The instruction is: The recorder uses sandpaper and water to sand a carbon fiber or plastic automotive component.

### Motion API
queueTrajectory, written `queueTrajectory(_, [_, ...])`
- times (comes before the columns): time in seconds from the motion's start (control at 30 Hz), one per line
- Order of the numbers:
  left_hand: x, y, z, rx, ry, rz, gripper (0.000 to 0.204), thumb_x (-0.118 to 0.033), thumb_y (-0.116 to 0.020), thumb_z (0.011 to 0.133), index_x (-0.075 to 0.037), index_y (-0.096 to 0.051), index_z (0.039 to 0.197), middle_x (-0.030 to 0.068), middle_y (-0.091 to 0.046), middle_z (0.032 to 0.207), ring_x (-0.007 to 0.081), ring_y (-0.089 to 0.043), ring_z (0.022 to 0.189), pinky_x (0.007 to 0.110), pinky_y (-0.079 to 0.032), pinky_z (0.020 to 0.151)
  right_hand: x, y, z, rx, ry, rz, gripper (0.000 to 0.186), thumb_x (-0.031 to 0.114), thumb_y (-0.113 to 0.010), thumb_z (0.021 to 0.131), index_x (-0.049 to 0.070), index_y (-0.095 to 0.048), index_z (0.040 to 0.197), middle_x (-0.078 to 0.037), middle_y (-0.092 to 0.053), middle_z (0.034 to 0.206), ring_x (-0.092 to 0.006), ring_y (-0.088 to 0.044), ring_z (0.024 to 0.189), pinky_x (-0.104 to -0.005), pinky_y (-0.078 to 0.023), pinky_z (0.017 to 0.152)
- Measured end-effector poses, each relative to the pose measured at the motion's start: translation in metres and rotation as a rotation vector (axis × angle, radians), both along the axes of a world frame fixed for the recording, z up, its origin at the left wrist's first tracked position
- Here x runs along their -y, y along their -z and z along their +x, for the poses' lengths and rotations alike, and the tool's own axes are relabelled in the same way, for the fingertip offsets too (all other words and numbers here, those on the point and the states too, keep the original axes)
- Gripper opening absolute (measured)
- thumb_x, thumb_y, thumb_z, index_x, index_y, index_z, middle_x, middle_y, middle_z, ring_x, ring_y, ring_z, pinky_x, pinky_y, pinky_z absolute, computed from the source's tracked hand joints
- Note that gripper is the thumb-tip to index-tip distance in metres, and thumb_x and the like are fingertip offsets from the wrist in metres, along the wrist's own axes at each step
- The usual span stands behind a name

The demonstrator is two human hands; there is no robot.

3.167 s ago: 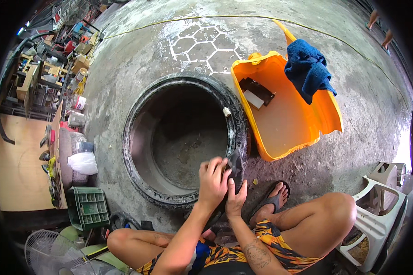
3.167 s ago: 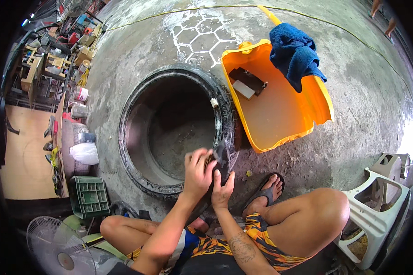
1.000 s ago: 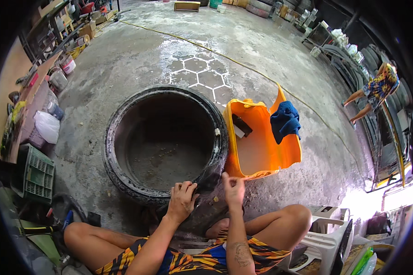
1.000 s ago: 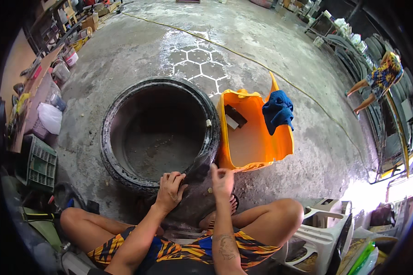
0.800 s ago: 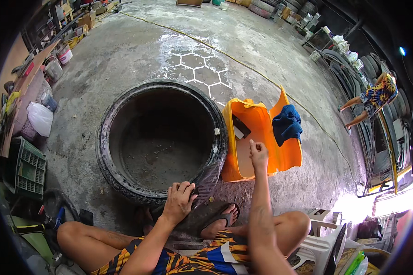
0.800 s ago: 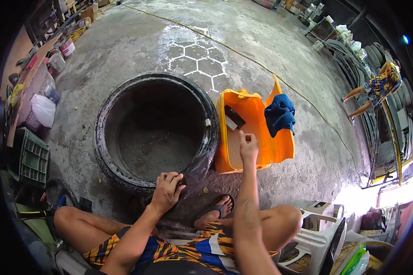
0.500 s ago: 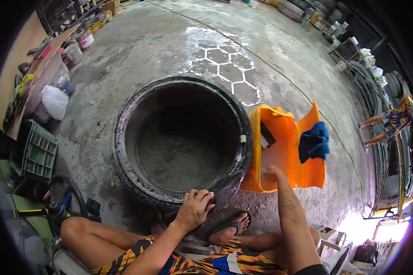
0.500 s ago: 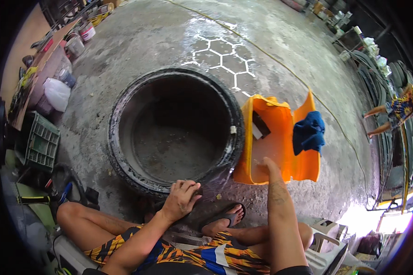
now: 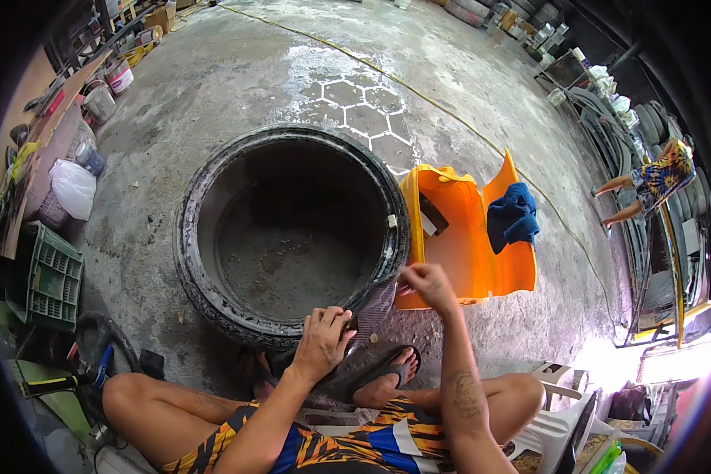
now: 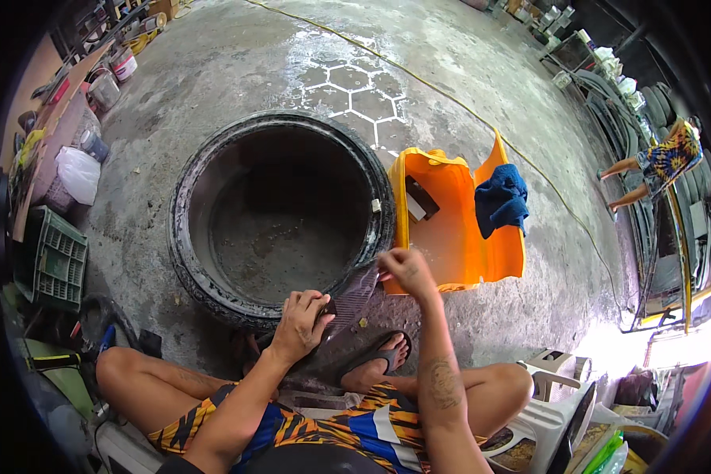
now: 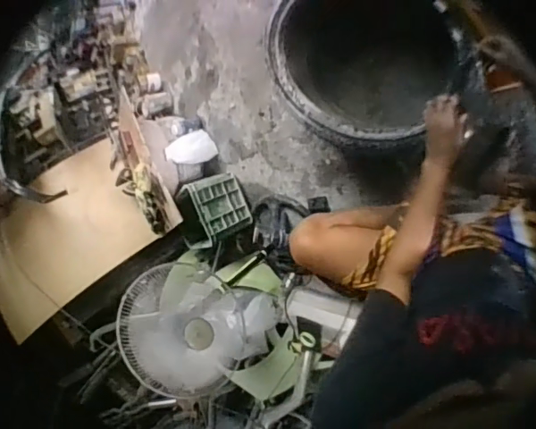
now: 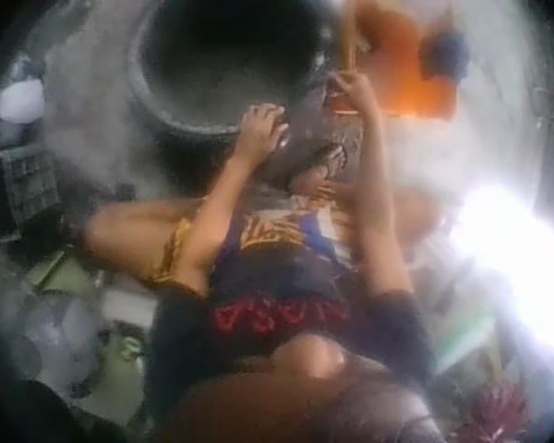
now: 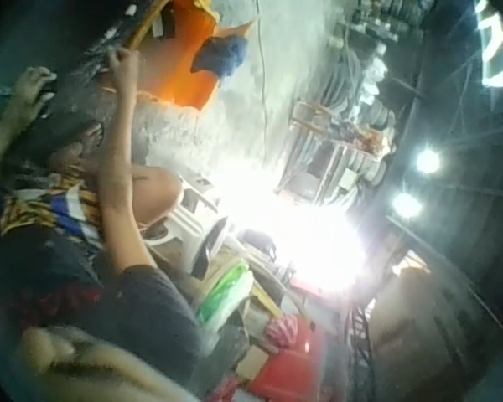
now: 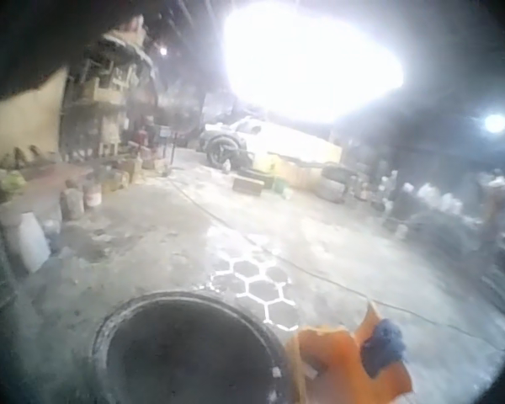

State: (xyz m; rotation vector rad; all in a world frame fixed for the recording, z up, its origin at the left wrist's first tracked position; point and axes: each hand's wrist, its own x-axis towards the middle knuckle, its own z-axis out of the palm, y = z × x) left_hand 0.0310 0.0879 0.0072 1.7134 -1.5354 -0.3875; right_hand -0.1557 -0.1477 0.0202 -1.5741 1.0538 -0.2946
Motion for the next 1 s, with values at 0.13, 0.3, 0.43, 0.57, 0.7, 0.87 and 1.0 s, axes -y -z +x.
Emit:
queueTrajectory(0.13, [-0.004,0.0,0.003,0.002,-0.006,-0.008,0.036,-0.015,-0.075,0.089,-0.002,-0.067,0.121,0.0122,-0.062,0.117,0.0347,-0.058,0.107,0.045,-0.047,0.093,-0.038,0.012,0.017,0.075,-0.084,-0.028,0.029,0.025,-0.075,0.096,-0.002,-0.073,0.106,-0.015,-0.074,0.093,-0.0255,-0.071,0.078,-0.0373,-0.057,0.075])
queueTrajectory(0.3, [-0.01,-0.002,0.002,0.021,0.002,-0.001,0.036,-0.014,-0.076,0.089,-0.002,-0.067,0.122,0.0116,-0.062,0.116,0.0345,-0.058,0.108,0.045,-0.047,0.093,-0.065,0.035,0.023,-0.096,0.208,-0.63,0.056,0.035,-0.084,0.088,0.003,-0.063,0.129,-0.017,-0.06,0.125,-0.0338,-0.058,0.117,-0.0445,-0.047,0.103])
queueTrajectory(0.43, [-0.009,-0.001,0.003,0.027,-0.008,-0.003,0.036,-0.015,-0.075,0.089,-0.002,-0.066,0.122,0.0125,-0.062,0.117,0.0349,-0.058,0.108,0.045,-0.048,0.093,-0.098,0.065,0.042,-0.09,0.31,-0.737,0.073,0.039,-0.085,0.086,0.007,-0.055,0.144,-0.017,-0.05,0.145,-0.0372,-0.045,0.137,-0.0485,-0.032,0.118])
queueTrajectory(0.57, [-0.008,0.0,0.001,0.014,0.008,-0.024,0.036,-0.015,-0.075,0.09,-0.002,-0.066,0.122,0.0143,-0.061,0.117,0.0359,-0.058,0.108,0.045,-0.048,0.093,-0.107,0.088,0.056,-0.001,0.526,-0.724,0.062,0.038,-0.07,0.1,0.008,-0.052,0.15,-0.018,-0.045,0.154,-0.037,-0.038,0.146,-0.0492,-0.027,0.122])
queueTrajectory(0.7, [-0.009,0.002,0.001,-0.011,0.027,-0.008,0.038,-0.016,-0.076,0.09,-0.001,-0.065,0.124,0.0153,-0.061,0.118,0.0365,-0.058,0.108,0.045,-0.048,0.094,-0.106,0.096,0.062,0.082,0.627,-0.632,0.048,0.036,-0.052,0.11,0.008,-0.052,0.15,-0.016,-0.042,0.159,-0.0357,-0.034,0.15,-0.0488,-0.023,0.124])
queueTrajectory(0.87, [-0.018,0.0,-0.002,-0.052,-0.003,0.023,0.039,-0.017,-0.076,0.09,0.0,-0.066,0.123,0.0163,-0.062,0.119,0.0367,-0.057,0.108,0.045,-0.048,0.097,-0.117,0.099,0.067,0.145,0.662,-0.607,0.041,0.031,-0.047,0.111,0.007,-0.056,0.143,-0.015,-0.039,0.164,-0.035,-0.034,0.151,-0.0471,-0.023,0.125])
queueTrajectory(1.0, [-0.013,-0.004,-0.003,-0.094,-0.008,0.052,0.038,-0.016,-0.077,0.09,0.001,-0.066,0.122,0.0171,-0.062,0.116,0.0367,-0.058,0.107,0.044,-0.049,0.096,-0.113,0.103,0.061,0.211,0.679,-0.554,0.034,0.028,-0.047,0.111,0.004,-0.059,0.132,-0.013,-0.038,0.165,-0.0342,-0.034,0.151,-0.0456,-0.024,0.125])
